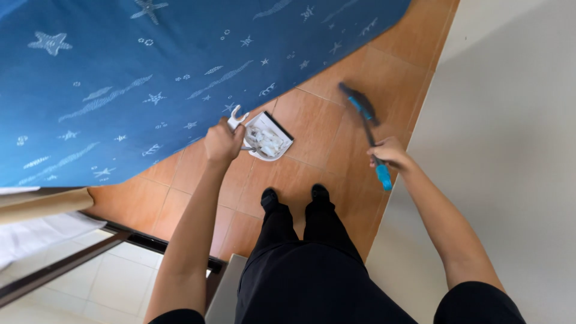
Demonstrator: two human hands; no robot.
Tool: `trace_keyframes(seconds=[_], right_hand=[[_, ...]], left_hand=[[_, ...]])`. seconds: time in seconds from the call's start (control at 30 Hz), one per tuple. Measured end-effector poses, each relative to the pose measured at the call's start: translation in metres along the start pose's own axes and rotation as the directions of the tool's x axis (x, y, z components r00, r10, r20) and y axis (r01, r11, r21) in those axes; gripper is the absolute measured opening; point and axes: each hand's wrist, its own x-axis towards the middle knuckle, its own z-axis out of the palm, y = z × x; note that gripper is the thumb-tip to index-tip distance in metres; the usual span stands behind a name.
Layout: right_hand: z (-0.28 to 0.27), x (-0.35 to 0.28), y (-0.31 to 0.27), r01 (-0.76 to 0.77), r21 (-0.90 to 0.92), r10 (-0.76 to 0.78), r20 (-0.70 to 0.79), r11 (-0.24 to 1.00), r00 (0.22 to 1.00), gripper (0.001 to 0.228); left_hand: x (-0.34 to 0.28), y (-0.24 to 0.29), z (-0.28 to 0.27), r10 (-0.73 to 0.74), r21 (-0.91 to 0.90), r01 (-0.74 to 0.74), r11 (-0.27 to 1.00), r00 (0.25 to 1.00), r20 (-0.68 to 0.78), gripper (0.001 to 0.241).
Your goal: The person sweeps debris from the tiled floor into a dustpan using a broom. They move a blue mattress aside to clean underneath it and then return it to its original position. Finally, the person picks up a pillow from a nearby bed and places it on the mattress.
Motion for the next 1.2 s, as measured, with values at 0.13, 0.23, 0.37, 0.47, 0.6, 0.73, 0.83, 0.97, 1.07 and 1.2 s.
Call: trace_keyframes(seconds=[0.13, 0.23, 0.37, 0.47, 0.6, 0.73, 0.83, 0.97, 1.07, 1.2], right_hand=[[0.021, -0.046, 0.002, -0.107, 0.080, 0.098, 0.108, 0.991, 0.989, 0.031], [-0.003, -0.097, -0.010, -0.096, 0.075, 0.079, 0.203, 0.993, 0.976, 0.039], [-0.072, -0.151, -0.022, -0.117, 0.211, 0.105, 0.067, 0.970, 0.992, 0.047], [-0.127, -0.168, -0.014, -0.097, 0.289, 0.096, 0.017, 0.952, 0.995, 0.046], [-0.189, -0.168, -0.029, -0.043, 0.292, 0.086, -0.138, 0.955, 0.987, 0.044], [-0.263, -0.096, -0.039, -0.016, 0.250, 0.072, -0.219, 0.968, 0.973, 0.043], [-0.316, -0.003, -0.029, 0.098, 0.274, -0.033, -0.234, 0.957, 0.972, 0.044], [-0.362, 0.110, -0.029, 0.124, 0.358, -0.027, -0.264, 0.926, 0.964, 0.043], [-0.376, 0.179, -0.022, 0.114, 0.445, -0.003, -0.241, 0.888, 0.970, 0.039], [-0.344, 0.213, -0.003, -0.002, 0.334, 0.050, -0.136, 0.943, 0.989, 0.035]], left_hand=[[0.029, 0.028, 0.023, 0.061, -0.087, -0.054, 0.995, 0.995, 0.079, 0.041], [0.042, 0.049, 0.046, 0.127, -0.075, -0.119, 0.990, 0.985, 0.116, 0.043], [0.060, 0.090, 0.069, 0.187, -0.113, -0.172, 0.979, 0.972, 0.143, 0.042], [0.073, 0.120, 0.087, 0.212, -0.108, -0.195, 0.975, 0.961, 0.175, 0.041], [0.094, 0.160, 0.121, 0.233, -0.092, -0.220, 0.971, 0.958, 0.167, 0.041], [0.112, 0.210, 0.150, 0.223, -0.113, -0.205, 0.972, 0.958, 0.181, 0.039], [0.120, 0.248, 0.167, 0.218, -0.108, -0.202, 0.973, 0.963, 0.160, 0.040], [0.126, 0.293, 0.184, 0.176, -0.156, -0.149, 0.976, 0.969, 0.171, 0.038], [0.133, 0.315, 0.203, 0.208, -0.175, -0.184, 0.967, 0.969, 0.134, 0.038], [0.142, 0.356, 0.206, 0.204, -0.249, -0.150, 0.957, 0.956, 0.211, 0.037]])
